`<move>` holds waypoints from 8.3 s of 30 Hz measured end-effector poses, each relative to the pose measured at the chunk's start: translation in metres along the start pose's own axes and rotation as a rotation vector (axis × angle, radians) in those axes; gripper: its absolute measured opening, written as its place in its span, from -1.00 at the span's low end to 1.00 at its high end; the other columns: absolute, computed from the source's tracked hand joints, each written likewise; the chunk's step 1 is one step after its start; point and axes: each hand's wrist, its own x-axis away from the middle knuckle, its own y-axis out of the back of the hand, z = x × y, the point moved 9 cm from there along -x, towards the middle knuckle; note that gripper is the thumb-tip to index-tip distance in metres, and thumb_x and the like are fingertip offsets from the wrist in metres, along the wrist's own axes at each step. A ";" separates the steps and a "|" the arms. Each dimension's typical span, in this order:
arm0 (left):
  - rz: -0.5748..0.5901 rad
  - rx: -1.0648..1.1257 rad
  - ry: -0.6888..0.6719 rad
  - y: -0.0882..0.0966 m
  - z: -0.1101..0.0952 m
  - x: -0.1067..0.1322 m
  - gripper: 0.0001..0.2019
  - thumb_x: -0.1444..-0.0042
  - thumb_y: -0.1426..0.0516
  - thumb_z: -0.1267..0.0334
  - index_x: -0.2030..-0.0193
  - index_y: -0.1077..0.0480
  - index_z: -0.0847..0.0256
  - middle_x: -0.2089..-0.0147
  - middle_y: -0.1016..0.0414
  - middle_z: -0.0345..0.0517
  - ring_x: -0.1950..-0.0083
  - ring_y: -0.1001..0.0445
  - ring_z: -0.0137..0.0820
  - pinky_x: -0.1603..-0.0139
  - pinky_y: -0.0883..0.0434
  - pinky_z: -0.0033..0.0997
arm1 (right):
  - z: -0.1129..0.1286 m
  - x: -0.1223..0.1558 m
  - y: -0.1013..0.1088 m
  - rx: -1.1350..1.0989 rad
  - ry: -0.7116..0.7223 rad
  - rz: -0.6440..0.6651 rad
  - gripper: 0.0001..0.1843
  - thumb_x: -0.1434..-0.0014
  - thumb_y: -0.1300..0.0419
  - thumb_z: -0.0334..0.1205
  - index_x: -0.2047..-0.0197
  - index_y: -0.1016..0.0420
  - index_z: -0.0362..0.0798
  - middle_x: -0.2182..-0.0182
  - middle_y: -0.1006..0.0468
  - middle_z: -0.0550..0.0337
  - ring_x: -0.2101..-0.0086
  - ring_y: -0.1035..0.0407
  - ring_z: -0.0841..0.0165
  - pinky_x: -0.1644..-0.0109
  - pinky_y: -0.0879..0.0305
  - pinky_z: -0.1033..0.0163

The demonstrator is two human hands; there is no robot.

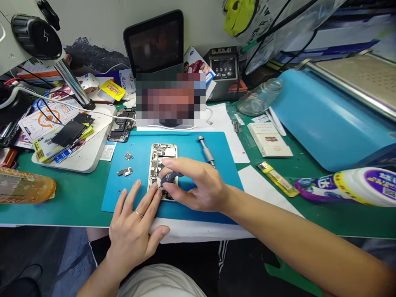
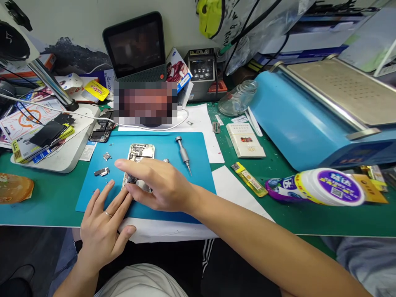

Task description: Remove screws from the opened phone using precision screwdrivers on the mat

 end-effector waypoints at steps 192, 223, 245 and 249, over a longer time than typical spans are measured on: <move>-0.290 -0.003 0.007 0.015 0.004 0.002 -0.74 -0.31 -0.24 0.27 -0.09 -0.57 0.27 0.06 -0.59 0.06 0.02 -0.55 -0.20 -0.05 -0.46 -0.23 | -0.090 0.022 0.023 0.580 -0.778 0.891 -0.80 -0.40 -0.20 -0.12 0.25 -0.52 -0.02 0.35 -0.64 0.16 0.34 -0.48 0.26 0.37 0.02 0.25; -0.296 0.002 0.007 0.016 0.004 0.003 -0.73 -0.29 -0.26 0.28 -0.09 -0.57 0.27 0.06 -0.59 0.07 0.03 -0.55 -0.19 -0.04 -0.45 -0.23 | -0.071 -0.019 0.066 0.322 -0.388 0.144 -0.83 -0.37 -0.16 -0.22 0.26 -0.53 -0.03 0.31 -0.55 0.14 0.34 -0.44 0.34 0.22 -0.39 0.23; -0.291 -0.010 -0.002 0.016 0.004 0.002 -0.74 -0.29 -0.26 0.30 -0.08 -0.58 0.28 0.06 -0.59 0.07 0.04 -0.54 -0.19 -0.05 -0.45 -0.23 | -0.031 -0.019 0.045 0.473 -0.009 0.312 -0.59 -0.43 -0.15 -0.05 0.46 -0.37 0.02 0.62 -0.36 0.33 0.58 -0.22 0.44 0.46 -0.08 0.26; -0.287 -0.011 -0.005 0.015 0.004 0.003 -0.74 -0.29 -0.26 0.29 -0.08 -0.58 0.29 0.05 -0.59 0.08 0.03 -0.54 -0.18 -0.05 -0.44 -0.22 | -0.032 -0.019 0.043 0.484 -0.027 0.324 -0.52 -0.44 -0.13 0.00 0.50 -0.32 0.02 0.64 -0.34 0.34 0.60 -0.20 0.46 0.47 -0.07 0.27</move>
